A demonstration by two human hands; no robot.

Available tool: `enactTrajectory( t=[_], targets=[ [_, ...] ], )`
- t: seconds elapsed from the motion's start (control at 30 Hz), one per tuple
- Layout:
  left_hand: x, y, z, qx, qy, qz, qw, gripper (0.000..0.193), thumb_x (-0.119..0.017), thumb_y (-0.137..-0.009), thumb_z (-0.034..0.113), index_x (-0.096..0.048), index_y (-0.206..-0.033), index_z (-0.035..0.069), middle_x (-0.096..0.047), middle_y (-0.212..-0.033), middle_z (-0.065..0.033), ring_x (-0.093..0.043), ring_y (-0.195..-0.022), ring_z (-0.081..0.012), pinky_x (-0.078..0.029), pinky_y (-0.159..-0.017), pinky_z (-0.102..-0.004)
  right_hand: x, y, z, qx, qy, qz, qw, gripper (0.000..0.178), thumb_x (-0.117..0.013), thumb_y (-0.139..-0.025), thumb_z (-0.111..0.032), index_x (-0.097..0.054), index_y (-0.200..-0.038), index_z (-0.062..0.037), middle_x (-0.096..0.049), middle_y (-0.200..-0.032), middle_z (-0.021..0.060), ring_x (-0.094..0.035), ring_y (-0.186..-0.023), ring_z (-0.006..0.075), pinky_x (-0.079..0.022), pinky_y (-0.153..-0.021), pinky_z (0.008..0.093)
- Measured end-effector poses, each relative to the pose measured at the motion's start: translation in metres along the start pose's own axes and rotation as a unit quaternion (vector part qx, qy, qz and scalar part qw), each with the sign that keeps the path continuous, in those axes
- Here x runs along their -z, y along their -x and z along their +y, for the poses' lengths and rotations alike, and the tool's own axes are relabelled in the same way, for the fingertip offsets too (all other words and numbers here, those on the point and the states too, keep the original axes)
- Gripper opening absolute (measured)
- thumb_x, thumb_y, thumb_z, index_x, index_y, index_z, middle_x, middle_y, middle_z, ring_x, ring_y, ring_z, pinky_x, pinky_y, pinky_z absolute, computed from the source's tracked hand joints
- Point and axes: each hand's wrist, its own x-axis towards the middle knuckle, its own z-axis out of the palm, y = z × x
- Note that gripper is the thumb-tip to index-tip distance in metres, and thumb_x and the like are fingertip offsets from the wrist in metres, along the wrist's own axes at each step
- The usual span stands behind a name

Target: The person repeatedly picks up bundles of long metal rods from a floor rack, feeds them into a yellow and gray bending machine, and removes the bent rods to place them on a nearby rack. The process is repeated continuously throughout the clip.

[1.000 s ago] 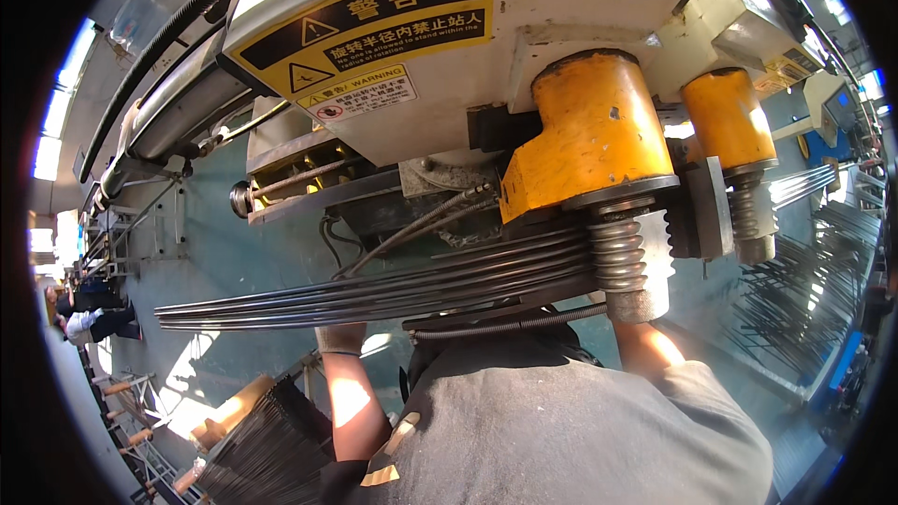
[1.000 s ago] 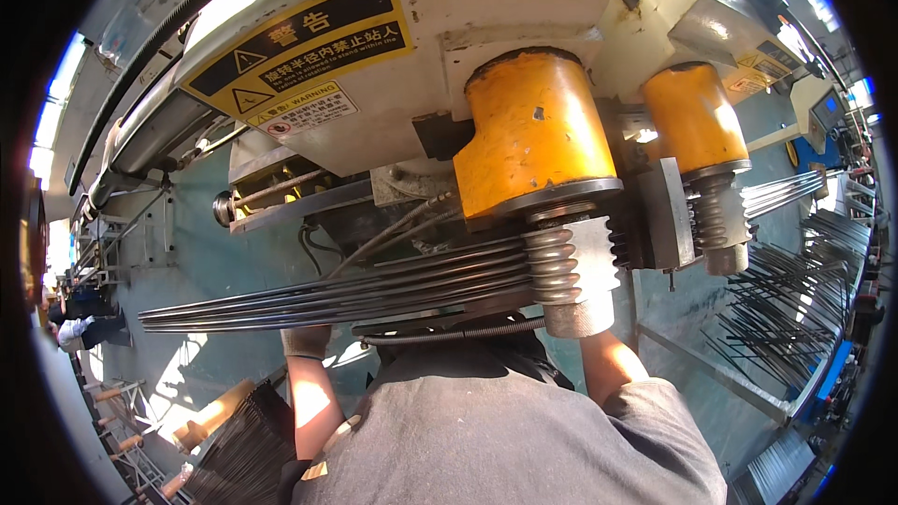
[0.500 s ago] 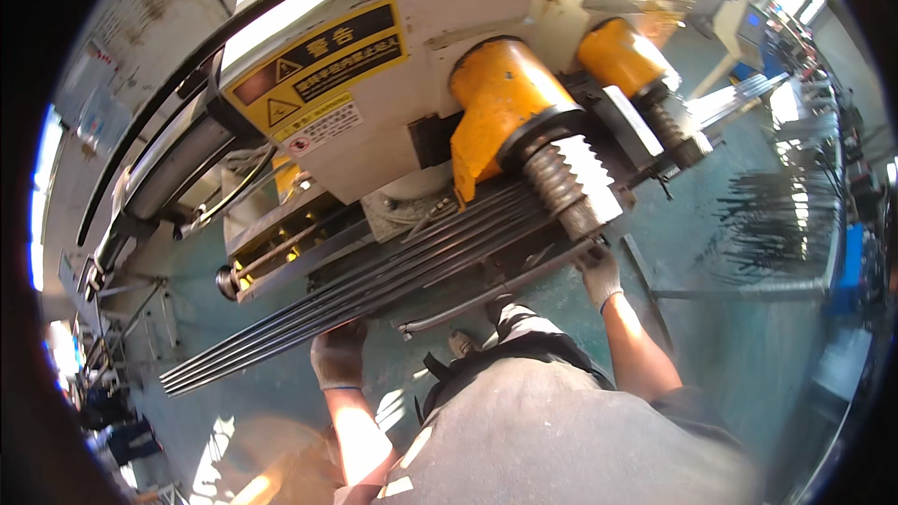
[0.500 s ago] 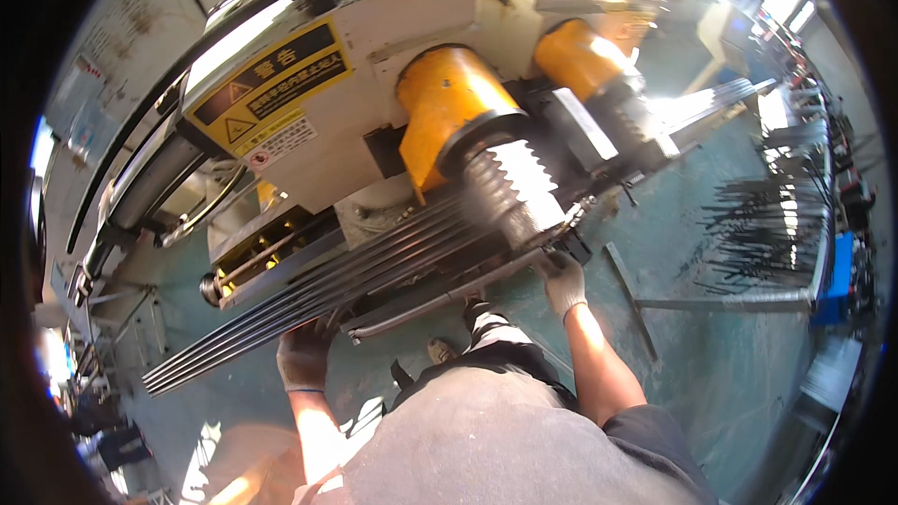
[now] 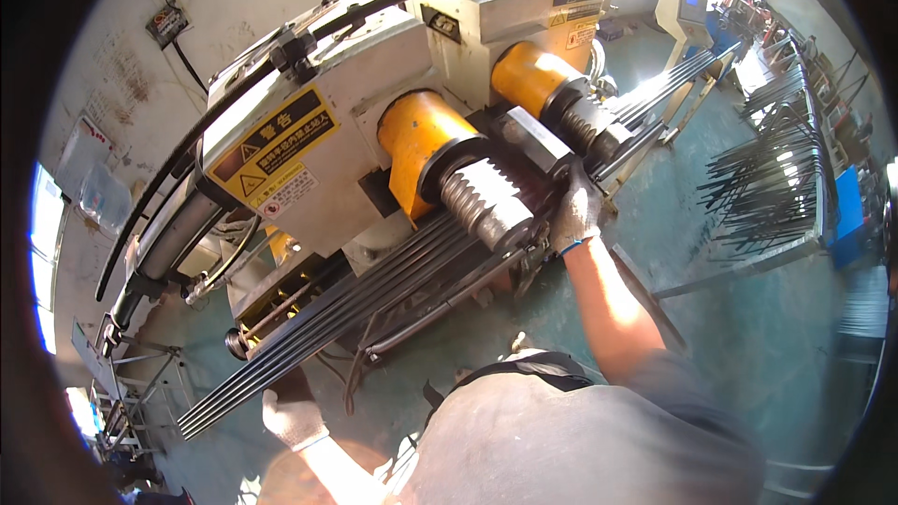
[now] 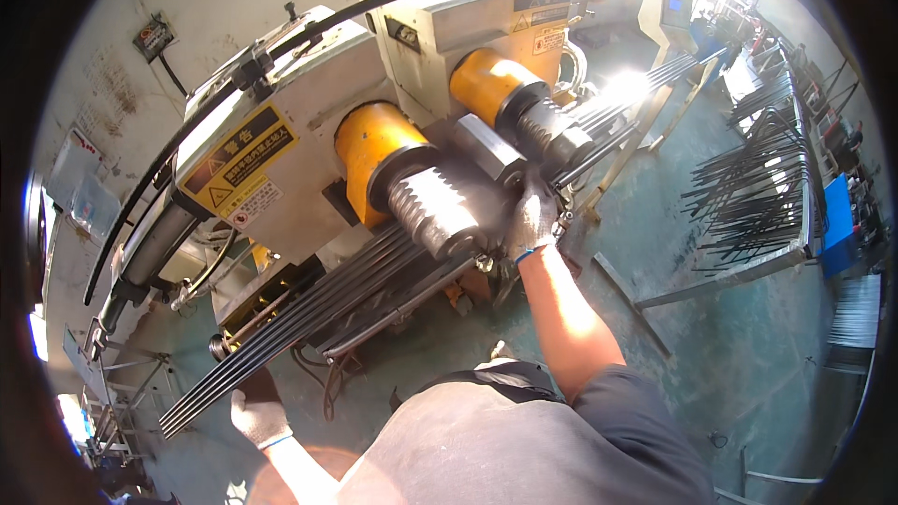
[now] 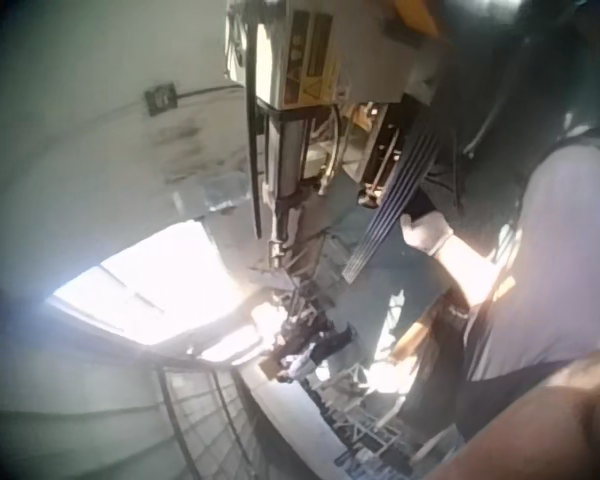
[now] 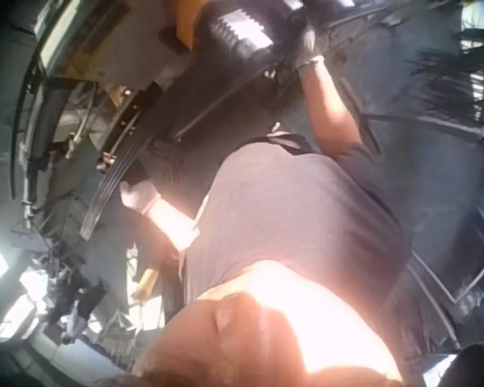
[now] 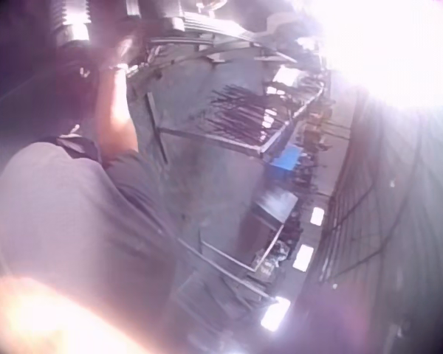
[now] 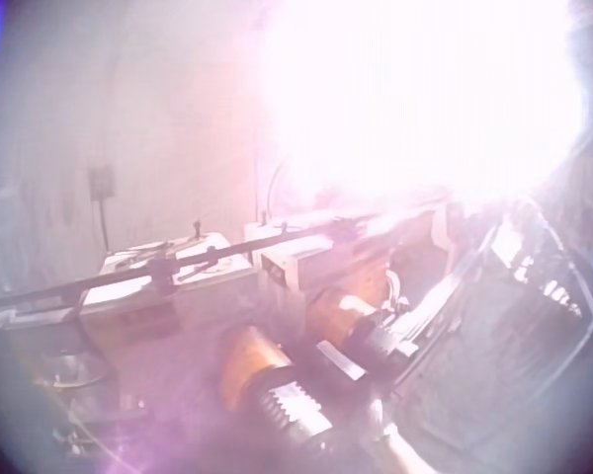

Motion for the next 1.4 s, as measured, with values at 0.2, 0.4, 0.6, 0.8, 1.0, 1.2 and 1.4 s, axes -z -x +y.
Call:
enactTrajectory(
  t=[0.2,0.4,0.6,0.8,1.0,1.2,1.4],
  targets=[
    [-0.022,0.007,0.012,-0.095,-0.234,0.018,0.967,0.051,-0.047,-0.119,0.025,-0.062,-0.151,-0.012,-0.067,-0.156,-0.0256,-0.068,-0.14,-0.0395,-0.054,-0.124,-0.0473,0.005,-0.013,0.001,-0.049,-0.028,-0.039,0.998,0.03,-0.064,-0.117,-0.034,-0.077,-0.113,-0.0069,-0.073,-0.092,0.0018,-0.069,-0.081,0.0154,-0.057,-0.073,0.0327],
    [-0.135,0.0,0.024,-0.129,-0.271,0.065,0.952,0.051,-0.045,-0.125,0.03,-0.064,-0.147,-0.013,-0.073,-0.146,-0.0254,-0.071,-0.134,-0.0347,-0.057,-0.119,-0.0447,0.005,-0.024,-0.008,-0.053,-0.029,-0.027,0.998,0.024,-0.067,-0.113,-0.03,-0.076,-0.111,-0.0074,-0.074,-0.083,0.0064,-0.069,-0.061,0.0212,-0.054,-0.054,0.0364],
    [-0.245,-0.035,0.055,-0.217,-0.403,0.04,0.888,0.047,-0.056,-0.122,0.025,-0.062,-0.154,-0.009,-0.072,-0.145,-0.0232,-0.07,-0.132,-0.0307,-0.055,-0.12,-0.0425,-0.008,-0.025,-0.017,-0.053,-0.025,-0.033,0.998,0.04,-0.078,-0.105,-0.035,-0.074,-0.129,-0.0033,-0.076,-0.099,0.0082,-0.072,-0.072,0.0177,-0.051,-0.053,0.0317],
    [-0.342,-0.046,0.009,-0.214,-0.352,-0.068,0.909,0.048,-0.072,-0.108,0.023,-0.061,-0.148,-0.001,-0.072,-0.126,-0.0186,-0.071,-0.114,-0.029,-0.062,-0.104,-0.0468,-0.005,-0.042,-0.031,-0.061,0.035,-0.091,0.993,0.038,-0.081,-0.099,-0.028,-0.075,-0.126,-0.0033,-0.078,-0.098,0.0103,-0.074,-0.069,0.0202,-0.051,-0.05,0.0354],
    [-0.423,-0.037,-0.001,-0.193,-0.37,-0.094,0.904,0.037,-0.066,-0.112,0.013,-0.061,-0.148,0.005,-0.076,-0.122,-0.0174,-0.075,-0.11,-0.0278,-0.064,-0.101,-0.0443,0.01,-0.07,0.002,0.038,0.074,-0.161,0.983,0.037,-0.086,-0.098,-0.024,-0.078,-0.127,-0.0035,-0.079,-0.102,0.0065,-0.075,-0.078,0.0164,-0.058,-0.065,0.0331],
    [-0.474,-0.057,-0.049,-0.194,-0.484,-0.155,0.839,0.033,-0.075,-0.107,0.015,-0.07,-0.138,0.005,-0.082,-0.109,-0.0141,-0.078,-0.102,-0.0206,-0.064,-0.098,-0.0391,0.01,-0.051,-0.029,0.069,0.092,-0.174,0.978,0.04,-0.087,-0.098,-0.024,-0.079,-0.13,-0.0014,-0.079,-0.111,0.0071,-0.075,-0.093,0.0162,-0.06,-0.079,0.0344],
    [-0.545,-0.06,-0.088,-0.102,-0.557,-0.262,0.781,0.035,-0.085,-0.101,0.021,-0.077,-0.131,0.004,-0.08,-0.113,-0.01,-0.077,-0.108,-0.0183,-0.059,-0.099,-0.0364,0.021,-0.069,-0.022,0.065,0.069,-0.18,0.979,0.043,-0.084,-0.099,-0.019,-0.076,-0.135,0.0024,-0.079,-0.127,0.0111,-0.076,-0.112,0.0204,-0.06,-0.094,0.0359]
  ],
)
